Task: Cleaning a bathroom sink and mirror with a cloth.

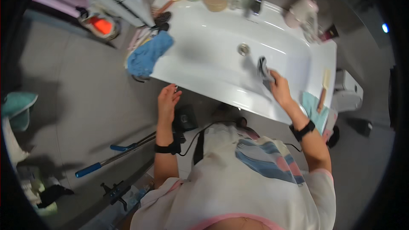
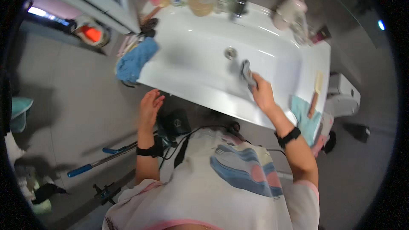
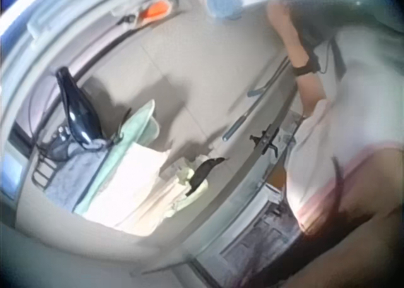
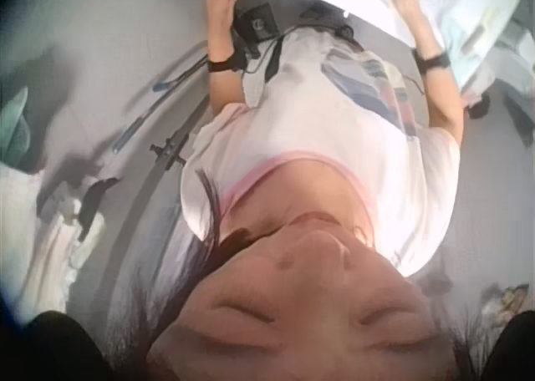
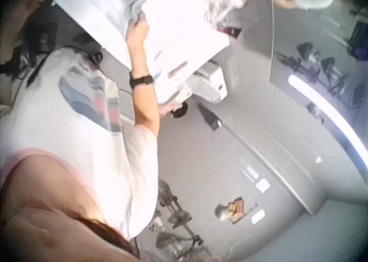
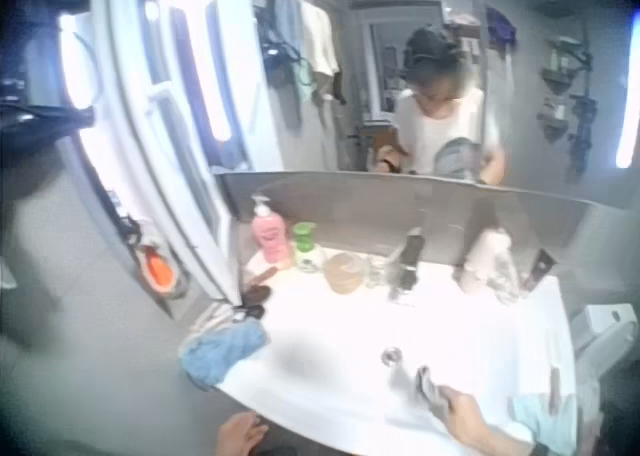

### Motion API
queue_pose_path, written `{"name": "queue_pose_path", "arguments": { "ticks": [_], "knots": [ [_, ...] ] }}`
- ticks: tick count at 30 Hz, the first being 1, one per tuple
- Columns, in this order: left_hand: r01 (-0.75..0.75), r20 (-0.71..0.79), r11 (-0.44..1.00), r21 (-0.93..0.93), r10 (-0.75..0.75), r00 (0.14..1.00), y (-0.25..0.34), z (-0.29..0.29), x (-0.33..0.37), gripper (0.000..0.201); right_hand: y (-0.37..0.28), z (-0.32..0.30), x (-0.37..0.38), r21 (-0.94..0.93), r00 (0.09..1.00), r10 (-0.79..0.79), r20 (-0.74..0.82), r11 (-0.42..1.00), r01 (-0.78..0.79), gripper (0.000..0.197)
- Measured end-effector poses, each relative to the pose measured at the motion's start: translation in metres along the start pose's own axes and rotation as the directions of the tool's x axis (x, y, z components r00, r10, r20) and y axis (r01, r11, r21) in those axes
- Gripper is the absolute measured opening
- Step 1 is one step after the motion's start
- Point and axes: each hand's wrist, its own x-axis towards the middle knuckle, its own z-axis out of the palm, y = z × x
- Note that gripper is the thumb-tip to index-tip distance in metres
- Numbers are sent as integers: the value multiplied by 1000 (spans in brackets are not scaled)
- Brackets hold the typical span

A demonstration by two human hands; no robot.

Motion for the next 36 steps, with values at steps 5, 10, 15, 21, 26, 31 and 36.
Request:
{"name": "queue_pose_path", "arguments": {
  "ticks": [5,10,15,21,26,31,36],
  "knots": [
    [-38,-121,999,-30,34,992,1,-22,-4,27,-5,91,-38,-234,869,-309,386,879,416,56],
    [-16,-194,999,-49,6,981,-12,-40,-7,29,-60,145,21,83,803,-497,328,862,500,54],
    [11,-203,997,-80,-27,979,-23,-43,-5,30,-143,212,51,-198,696,-496,518,722,663,57],
    [6,-212,1000,4,-5,977,-25,-53,-8,34,-98,193,28,-250,561,-626,542,517,819,52],
    [25,-111,1000,-14,-27,993,-17,-36,7,31,-12,119,-8,-270,673,-600,432,626,732,51],
    [-44,-42,992,116,50,998,3,0,9,26,40,36,-5,110,995,2,97,994,-13,46],
    [-111,72,979,173,99,992,16,46,13,25,75,-13,-19,747,819,446,-361,664,-32,34]
  ]
}}
